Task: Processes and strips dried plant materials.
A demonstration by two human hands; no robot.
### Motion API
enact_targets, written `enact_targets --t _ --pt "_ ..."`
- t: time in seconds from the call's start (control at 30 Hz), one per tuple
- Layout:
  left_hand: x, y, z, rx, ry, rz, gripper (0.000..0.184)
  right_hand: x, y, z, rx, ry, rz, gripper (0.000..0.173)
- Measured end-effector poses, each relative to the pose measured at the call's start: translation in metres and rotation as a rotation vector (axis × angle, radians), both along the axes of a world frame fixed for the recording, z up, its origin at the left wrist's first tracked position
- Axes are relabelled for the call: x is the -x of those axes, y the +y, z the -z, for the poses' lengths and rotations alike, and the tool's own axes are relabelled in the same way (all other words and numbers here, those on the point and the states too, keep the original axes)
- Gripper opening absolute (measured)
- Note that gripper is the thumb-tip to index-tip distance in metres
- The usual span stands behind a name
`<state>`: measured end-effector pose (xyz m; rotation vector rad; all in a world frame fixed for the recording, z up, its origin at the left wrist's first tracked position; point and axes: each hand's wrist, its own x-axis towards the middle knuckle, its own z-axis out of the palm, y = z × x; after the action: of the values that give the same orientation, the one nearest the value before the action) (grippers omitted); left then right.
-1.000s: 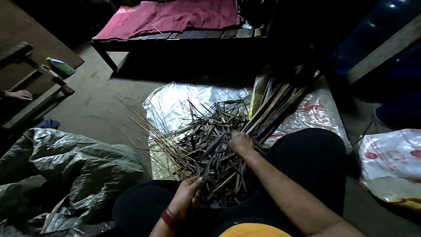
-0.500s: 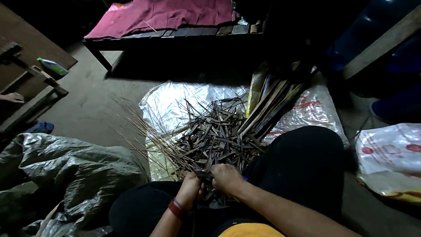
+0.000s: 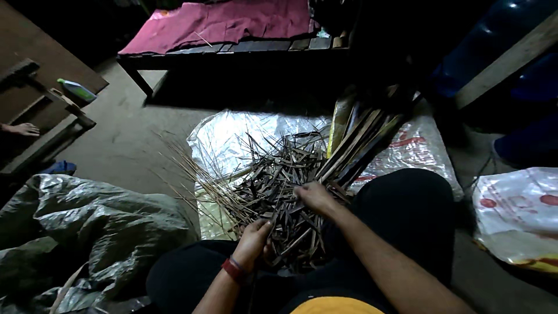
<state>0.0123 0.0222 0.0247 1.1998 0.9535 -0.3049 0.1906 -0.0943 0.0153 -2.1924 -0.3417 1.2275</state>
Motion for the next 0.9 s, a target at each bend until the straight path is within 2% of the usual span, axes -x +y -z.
enact_targets --t 0.07,0.17,0.23,0.33,0.4,0.47,0.53,0.63,0.7,0.8,0.9 --pt "-0.016 0.000 0.001 -0.030 -0.019 0.026 0.028 0.024 0.003 -0.007 -0.124 0.220 -0.046 0.043" --pt "-0.033 -0.001 -0.001 -0.020 -0.035 0.049 0.034 0.037 0.009 -0.007 -0.218 0.392 0.041 0.025" --pt "-0.033 0.005 -0.001 -0.051 -0.011 0.073 0.040 0.029 0.012 -0.007 -0.227 0.381 0.154 0.019" --pt "-0.018 0.014 0.000 -0.068 0.018 0.149 0.045 0.007 0.016 -0.007 -0.223 0.332 0.322 0.018" --pt "-0.008 0.016 -0.005 -0.016 -0.009 0.193 0.040 -0.005 0.017 -0.003 -0.236 0.322 0.417 0.024" --pt "-0.004 0.013 -0.010 0.026 0.002 0.156 0.030 -0.007 0.017 0.003 -0.272 0.302 0.441 0.033" --pt "-0.001 0.012 -0.008 0.038 0.037 0.057 0.026 0.002 0.013 0.007 -0.298 0.162 0.293 0.035" --pt "0.002 0.014 0.000 0.072 0.075 -0.049 0.025 0.025 0.003 0.009 -0.199 -0.053 -0.237 0.033" --pt "0.003 0.010 0.000 0.122 0.086 -0.073 0.026 0.047 0.005 0.006 -0.085 -0.149 -0.478 0.032" --pt "0.008 0.003 0.000 0.244 0.063 -0.105 0.026 0.057 0.011 -0.002 0.031 -0.232 -0.587 0.031" --pt "0.016 0.002 -0.001 0.292 0.038 -0.128 0.028 0.050 0.014 0.001 0.110 -0.315 -0.557 0.031"
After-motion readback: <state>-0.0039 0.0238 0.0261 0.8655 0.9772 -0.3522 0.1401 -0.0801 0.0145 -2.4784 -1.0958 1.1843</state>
